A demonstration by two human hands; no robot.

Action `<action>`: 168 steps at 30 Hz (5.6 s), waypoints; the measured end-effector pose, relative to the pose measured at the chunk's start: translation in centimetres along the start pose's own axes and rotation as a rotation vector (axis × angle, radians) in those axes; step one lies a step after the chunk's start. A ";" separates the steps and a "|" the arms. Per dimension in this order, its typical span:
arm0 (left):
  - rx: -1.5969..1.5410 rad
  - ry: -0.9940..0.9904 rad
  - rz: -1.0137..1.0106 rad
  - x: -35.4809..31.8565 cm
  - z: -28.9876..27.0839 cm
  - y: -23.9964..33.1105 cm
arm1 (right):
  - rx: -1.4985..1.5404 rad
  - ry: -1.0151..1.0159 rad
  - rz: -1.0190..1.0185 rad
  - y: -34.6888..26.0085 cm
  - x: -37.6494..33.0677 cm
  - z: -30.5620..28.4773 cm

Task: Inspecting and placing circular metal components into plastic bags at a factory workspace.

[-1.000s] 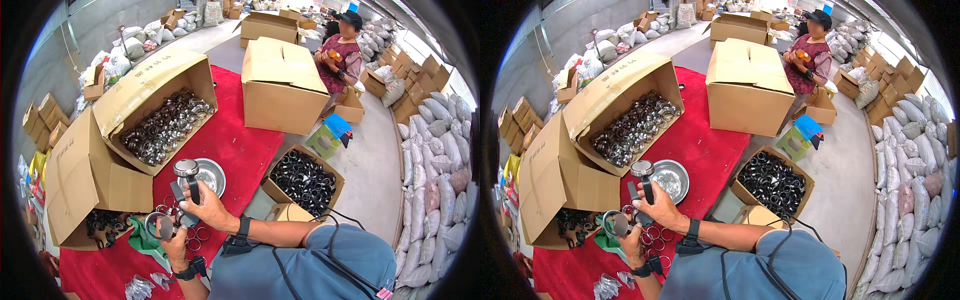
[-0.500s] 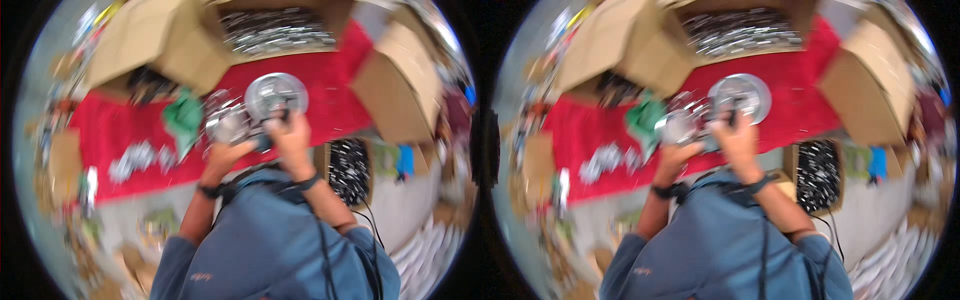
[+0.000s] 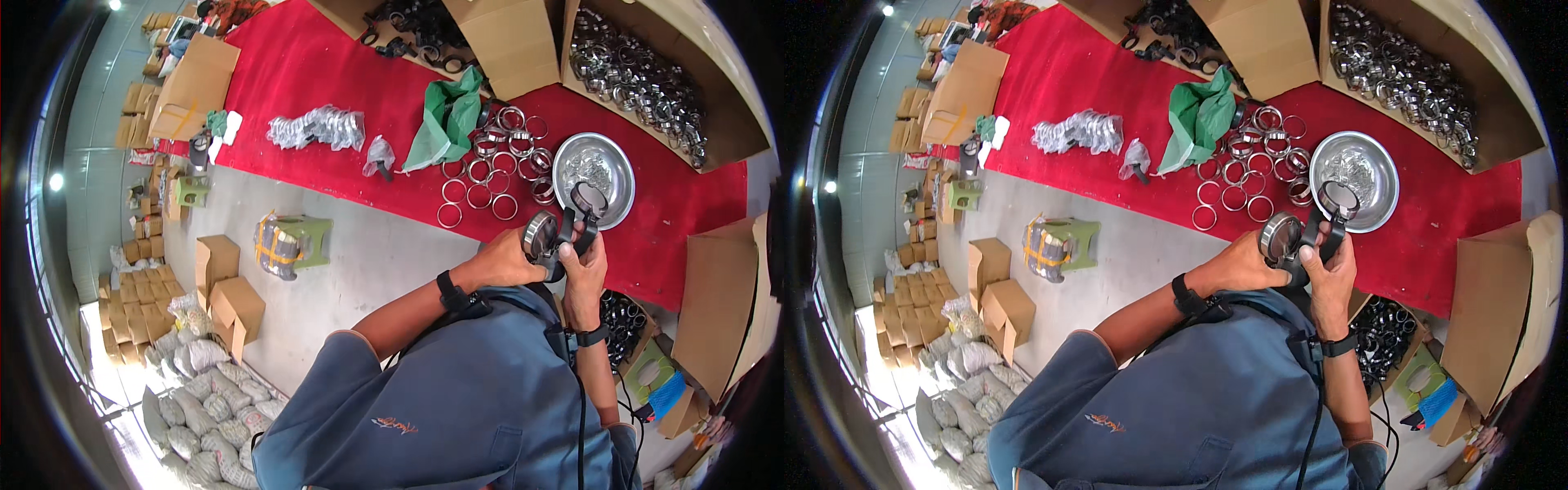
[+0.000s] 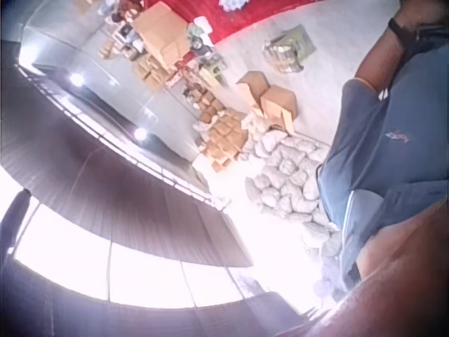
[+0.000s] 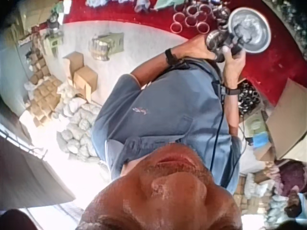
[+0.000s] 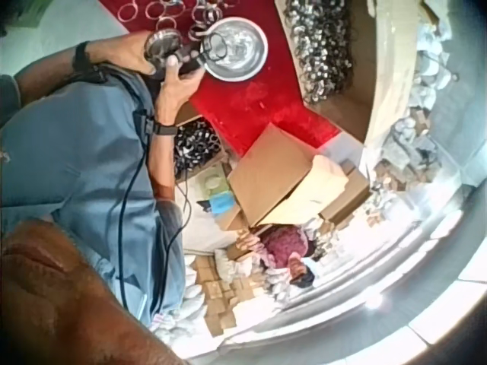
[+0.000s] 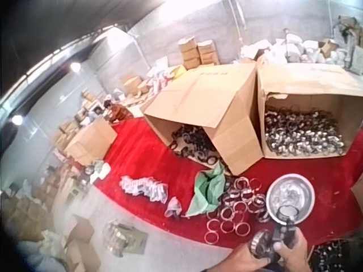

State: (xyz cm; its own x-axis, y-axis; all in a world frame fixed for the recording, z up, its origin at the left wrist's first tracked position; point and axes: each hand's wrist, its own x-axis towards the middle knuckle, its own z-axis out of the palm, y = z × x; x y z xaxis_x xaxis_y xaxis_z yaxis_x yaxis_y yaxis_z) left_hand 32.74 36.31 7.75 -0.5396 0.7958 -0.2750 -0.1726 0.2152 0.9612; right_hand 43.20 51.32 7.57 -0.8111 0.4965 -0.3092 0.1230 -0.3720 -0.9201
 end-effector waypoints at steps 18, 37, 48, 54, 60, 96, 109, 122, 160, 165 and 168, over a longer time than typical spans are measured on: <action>0.220 0.244 0.079 -2.1 1.2 -0.5 | -0.197 -0.329 0.044 3.2 1.4 -0.1; 0.457 0.162 -0.014 -6.7 -6.1 -0.1 | -0.261 -0.202 -0.064 5.7 -0.6 8.8; 0.191 0.295 0.004 -16.8 -18.0 -3.0 | -0.204 -0.322 -0.055 11.1 -2.7 22.1; -0.143 0.370 0.074 -22.2 -24.8 -9.6 | -0.231 -0.509 -0.003 12.9 -4.6 31.6; -0.224 0.461 0.083 -26.4 -27.2 -9.1 | -0.358 -0.616 0.061 13.8 -4.7 35.4; -0.335 0.678 -0.002 -47.6 -66.6 -17.8 | -0.363 -0.638 0.222 24.0 -4.7 72.1; 0.219 0.972 -0.384 -50.8 -78.4 -18.3 | -0.465 -0.860 0.259 28.5 3.0 83.1; 0.292 1.009 -0.447 -52.2 -99.5 -21.4 | -0.580 -0.760 0.090 37.3 10.7 95.3; 0.319 0.801 -0.452 -48.7 -145.5 -34.9 | -0.910 0.095 0.065 58.0 21.1 122.7; 0.740 0.815 -0.250 -46.4 -144.5 -30.9 | -0.416 0.283 0.371 58.6 20.7 122.9; 0.876 0.684 0.138 -42.4 -144.2 -29.1 | -0.527 0.384 0.332 59.1 20.0 121.2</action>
State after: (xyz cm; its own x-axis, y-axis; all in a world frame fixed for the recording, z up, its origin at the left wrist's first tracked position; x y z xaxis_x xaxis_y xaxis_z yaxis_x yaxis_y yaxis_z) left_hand -58.17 -85.33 -11.65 -0.8952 0.4229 0.1404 0.4180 0.6880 0.5932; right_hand -35.07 -55.79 -23.79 -0.4378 0.6989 -0.5656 0.6650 -0.1717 -0.7268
